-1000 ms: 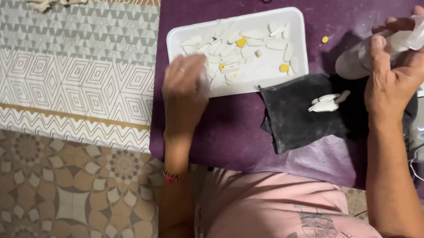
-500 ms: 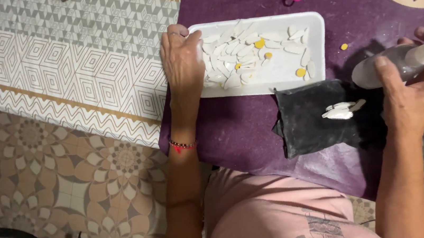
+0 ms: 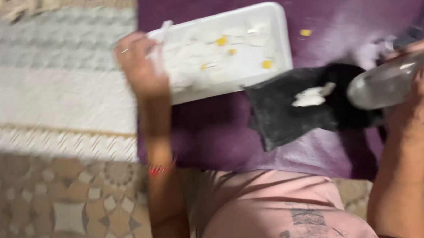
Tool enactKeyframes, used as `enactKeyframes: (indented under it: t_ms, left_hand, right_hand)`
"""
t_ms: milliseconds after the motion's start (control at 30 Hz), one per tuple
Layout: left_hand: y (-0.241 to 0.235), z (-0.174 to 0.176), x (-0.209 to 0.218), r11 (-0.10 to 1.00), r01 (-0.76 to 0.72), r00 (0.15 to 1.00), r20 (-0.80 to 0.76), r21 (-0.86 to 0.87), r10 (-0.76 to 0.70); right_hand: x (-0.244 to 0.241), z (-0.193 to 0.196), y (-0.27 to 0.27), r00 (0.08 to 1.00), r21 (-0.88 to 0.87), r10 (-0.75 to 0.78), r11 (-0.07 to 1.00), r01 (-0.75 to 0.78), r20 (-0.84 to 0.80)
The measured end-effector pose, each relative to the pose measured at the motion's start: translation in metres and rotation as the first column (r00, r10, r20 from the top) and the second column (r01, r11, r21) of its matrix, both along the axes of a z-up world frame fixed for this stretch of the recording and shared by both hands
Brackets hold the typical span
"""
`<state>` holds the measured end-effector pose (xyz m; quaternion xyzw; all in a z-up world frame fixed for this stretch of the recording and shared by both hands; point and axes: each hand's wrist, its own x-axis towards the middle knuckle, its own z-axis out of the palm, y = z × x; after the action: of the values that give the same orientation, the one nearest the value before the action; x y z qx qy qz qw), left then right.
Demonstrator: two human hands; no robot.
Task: Sand a small piece with a rotary tool and then clean the pieces and workspace with a spray bottle and cloth.
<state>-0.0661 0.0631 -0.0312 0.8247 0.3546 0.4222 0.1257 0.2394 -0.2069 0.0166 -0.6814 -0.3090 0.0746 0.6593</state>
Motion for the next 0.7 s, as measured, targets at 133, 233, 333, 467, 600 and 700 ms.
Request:
enactKeyframes:
  t_ms: [133,233,333,467,600,700]
  left_hand:
    - [-0.070,0.044,0.052,0.926,0.153,0.982,-0.049,-0.344,-0.180]
    - [-0.125,0.014,0.102,0.861,0.334,0.909,-0.110,-0.383,-0.402]
    - [-0.164,-0.012,0.129,0.853,0.408,0.860,-0.176,-0.324,-0.478]
    - [-0.177,-0.032,0.135,0.910,0.379,0.895,-0.182,-0.167,-0.406]
    - [-0.161,-0.031,0.108,0.930,0.344,0.922,-0.141,-0.131,-0.361]
    - [-0.137,-0.027,0.083,0.958,0.252,0.962,-0.073,-0.138,-0.264]
  right_hand:
    - [-0.023,0.020,-0.030,0.982,0.117,0.116,0.988,-0.099,-0.150]
    - [-0.044,0.022,-0.042,0.934,0.018,0.084,0.996,-0.083,-0.348]
    - [-0.055,0.000,-0.071,0.913,-0.164,0.031,0.981,-0.107,-0.408]
    - [-0.059,-0.037,-0.101,0.900,-0.313,0.075,0.922,-0.226,-0.429]
    - [-0.064,-0.041,-0.096,0.883,-0.331,0.118,0.898,-0.291,-0.455]
    - [-0.060,-0.056,-0.097,0.879,-0.346,0.130,0.885,-0.312,-0.458]
